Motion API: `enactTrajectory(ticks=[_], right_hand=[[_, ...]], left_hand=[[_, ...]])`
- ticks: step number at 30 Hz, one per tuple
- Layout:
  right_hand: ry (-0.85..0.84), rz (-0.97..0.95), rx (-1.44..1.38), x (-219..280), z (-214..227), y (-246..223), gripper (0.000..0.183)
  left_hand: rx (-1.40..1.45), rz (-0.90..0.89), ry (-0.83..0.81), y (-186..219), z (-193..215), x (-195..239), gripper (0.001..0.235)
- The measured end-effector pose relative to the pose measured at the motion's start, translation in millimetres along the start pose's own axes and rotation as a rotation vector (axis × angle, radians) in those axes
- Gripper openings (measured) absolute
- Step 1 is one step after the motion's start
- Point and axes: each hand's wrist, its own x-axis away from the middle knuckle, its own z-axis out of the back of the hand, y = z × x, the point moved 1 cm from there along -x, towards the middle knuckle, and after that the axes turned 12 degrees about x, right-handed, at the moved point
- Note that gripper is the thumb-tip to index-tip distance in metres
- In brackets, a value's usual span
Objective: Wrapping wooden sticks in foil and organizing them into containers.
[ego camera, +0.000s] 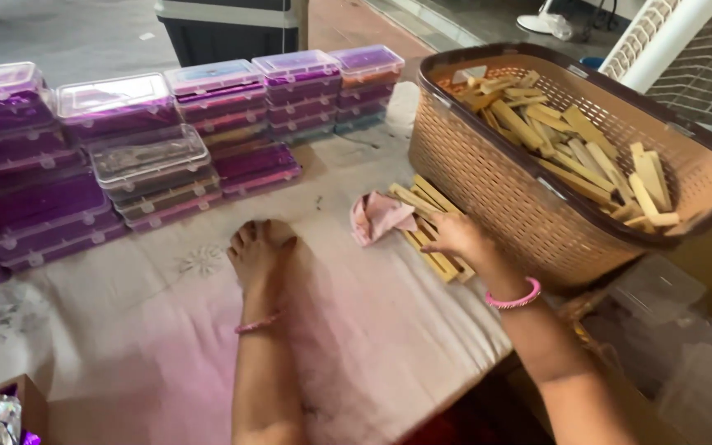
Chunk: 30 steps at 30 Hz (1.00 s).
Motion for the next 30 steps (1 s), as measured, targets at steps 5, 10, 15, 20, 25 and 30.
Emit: enactTrajectory(ticks=[5, 10, 15, 20, 25, 30], right_hand=[[0.261, 0.002, -0.165, 50.9, -31.4, -30.0, 0.08], [0.332, -0.058, -0.13, 71.8, -45.8, -45.8, 0.075], [0.157, -0.104, -0.19, 110.9, -26.3, -82.4, 0.077], [0.32, 0.28, -0.159, 115.7, -23.4, -134.9, 0.05], [0.349, 0.613, -0.396, 81.7, 41.0, -193.8, 0.044], [0.692, 0.883, -0.658, 44.0, 96.5, -215.4, 0.037]], left_hand=[[0.031, 0.008, -0.169, -10.7, 1.5, 5.0, 0.083], [-0.025, -0.007, -0.291, -22.4, -9.6, 9.9, 0.087], [-0.027, -0.088, -0.268, -24.9, -7.4, 27.3, 0.071], [0.184, -0.062, -0.403, -10.2, 35.7, 50.9, 0.066], [0.947, 0.086, -0.235, -32.1, 45.8, 73.7, 0.069], [0.68, -0.159, 0.053, -25.9, 64.3, 87.2, 0.036]])
